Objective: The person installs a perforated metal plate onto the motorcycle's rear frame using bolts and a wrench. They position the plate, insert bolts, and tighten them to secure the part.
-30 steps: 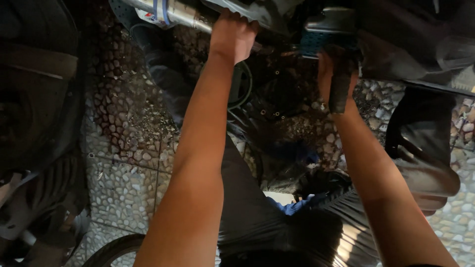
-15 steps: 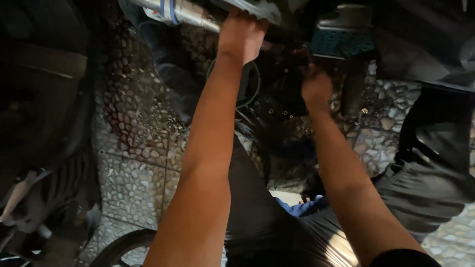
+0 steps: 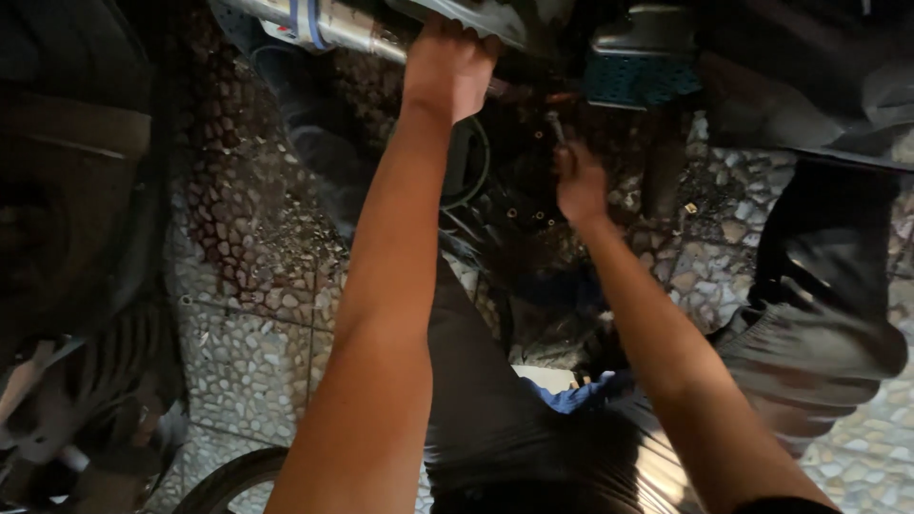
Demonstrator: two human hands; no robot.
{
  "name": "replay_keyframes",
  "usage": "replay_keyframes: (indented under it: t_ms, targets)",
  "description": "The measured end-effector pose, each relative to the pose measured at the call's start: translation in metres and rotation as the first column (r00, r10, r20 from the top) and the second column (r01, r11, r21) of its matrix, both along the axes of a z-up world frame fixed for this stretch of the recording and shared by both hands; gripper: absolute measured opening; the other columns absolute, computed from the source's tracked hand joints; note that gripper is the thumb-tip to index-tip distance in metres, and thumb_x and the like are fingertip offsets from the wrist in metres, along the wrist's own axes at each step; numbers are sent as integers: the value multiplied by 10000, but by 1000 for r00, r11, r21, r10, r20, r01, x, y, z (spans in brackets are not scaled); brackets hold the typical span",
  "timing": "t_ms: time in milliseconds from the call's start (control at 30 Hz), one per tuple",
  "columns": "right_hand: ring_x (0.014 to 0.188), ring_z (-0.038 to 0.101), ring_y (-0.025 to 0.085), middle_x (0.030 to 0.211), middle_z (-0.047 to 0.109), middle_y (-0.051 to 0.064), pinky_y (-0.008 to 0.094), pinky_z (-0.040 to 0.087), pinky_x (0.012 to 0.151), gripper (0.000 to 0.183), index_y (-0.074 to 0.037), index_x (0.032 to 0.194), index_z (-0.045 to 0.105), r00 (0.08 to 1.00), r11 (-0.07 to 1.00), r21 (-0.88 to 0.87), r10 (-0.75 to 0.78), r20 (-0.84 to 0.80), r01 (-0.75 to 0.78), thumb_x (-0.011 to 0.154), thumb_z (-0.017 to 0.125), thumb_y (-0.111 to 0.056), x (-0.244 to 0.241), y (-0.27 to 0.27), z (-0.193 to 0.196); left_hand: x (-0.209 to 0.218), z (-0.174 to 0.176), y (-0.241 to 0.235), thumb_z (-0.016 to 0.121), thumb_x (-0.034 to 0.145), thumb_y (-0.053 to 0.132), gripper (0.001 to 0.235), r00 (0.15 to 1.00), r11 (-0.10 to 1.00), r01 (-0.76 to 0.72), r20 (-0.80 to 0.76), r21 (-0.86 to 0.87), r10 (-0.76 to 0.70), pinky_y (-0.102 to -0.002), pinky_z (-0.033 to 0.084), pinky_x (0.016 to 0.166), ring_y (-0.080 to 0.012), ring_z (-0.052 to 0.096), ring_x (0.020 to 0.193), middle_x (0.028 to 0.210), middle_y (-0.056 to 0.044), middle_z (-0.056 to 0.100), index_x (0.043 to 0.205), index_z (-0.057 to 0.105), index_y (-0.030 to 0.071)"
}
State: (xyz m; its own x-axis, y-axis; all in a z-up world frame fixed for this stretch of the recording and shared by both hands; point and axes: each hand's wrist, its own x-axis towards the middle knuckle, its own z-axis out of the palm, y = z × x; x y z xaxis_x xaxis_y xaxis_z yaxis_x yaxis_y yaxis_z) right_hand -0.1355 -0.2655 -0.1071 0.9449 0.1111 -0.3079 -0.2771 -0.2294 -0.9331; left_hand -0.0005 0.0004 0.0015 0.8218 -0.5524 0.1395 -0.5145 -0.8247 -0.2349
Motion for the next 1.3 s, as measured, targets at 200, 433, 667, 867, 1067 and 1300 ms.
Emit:
replay_keyframes:
  t_ms: [200, 433, 667, 867, 1067, 1300]
  targets:
    - [960, 674, 392, 1050, 705, 180, 487, 545, 857, 192, -86, 1117, 735, 758, 779, -597, 270, 594, 191, 1107, 635, -250, 16, -63, 46, 2, -3, 3, 704, 801, 122, 282, 985, 999, -40, -167, -11, 38, -498, 426, 969, -379, 670, 970, 974, -204, 740, 1080, 729, 85]
    - [609, 561, 182, 973, 728, 8, 332, 445, 507, 181, -118, 1099, 771, 389, 205, -747, 750, 535, 632, 1125, 703, -284, 44, -73, 83, 1, 1, 1, 711, 733, 129, 336, 998, 997, -21, -54, -69, 18, -483, 430, 1019, -353, 684, 1001, 984, -189, 749, 1068, 721, 99]
    - [726, 618, 235, 907, 685, 51, 351, 516, 649, 174, -145, 1166, 689, 474, 542, -707, 525, 707, 454, 1191, 591, -286, 63, -77, 30, 2, 4, 2, 699, 776, 143, 380, 985, 1000, -17, -169, -1, 16, -515, 425, 1001, -378, 682, 1005, 989, -204, 749, 1148, 712, 67]
    - [645, 563, 176, 779, 597, 42, 319, 503, 598, 285, -141, 1142, 721, 360, -173, -428, 839, 408, 887, 1153, 595, -396, 76, -117, -54, 7, -5, 2, 674, 750, 193, 355, 997, 995, 8, -79, -103, -16, -503, 436, 987, -367, 683, 1025, 1043, -184, 754, 1088, 722, 99]
    - [605, 636, 312, 760, 689, 115, 421, 517, 515, 373, -122, 949, 750, 639, 321, -754, 401, 656, 573, 1043, 671, -474, 45, -54, 39, 0, 19, -4, 657, 811, 203, 297, 988, 997, -56, -146, -45, 49, -510, 439, 1012, -377, 678, 1047, 1046, -181, 753, 1080, 727, 95]
    - [890, 676, 417, 973, 708, 242, 477, 537, 778, 566, -22, 1015, 748, 968, 725, -684, -110, -228, -79, 1088, 530, -539, 52, -5, 3, -2, 25, -3, 643, 776, 232, 357, 995, 999, -44, -92, -15, 42, -505, 472, 911, -382, 680, 960, 1000, -198, 752, 1092, 723, 86]
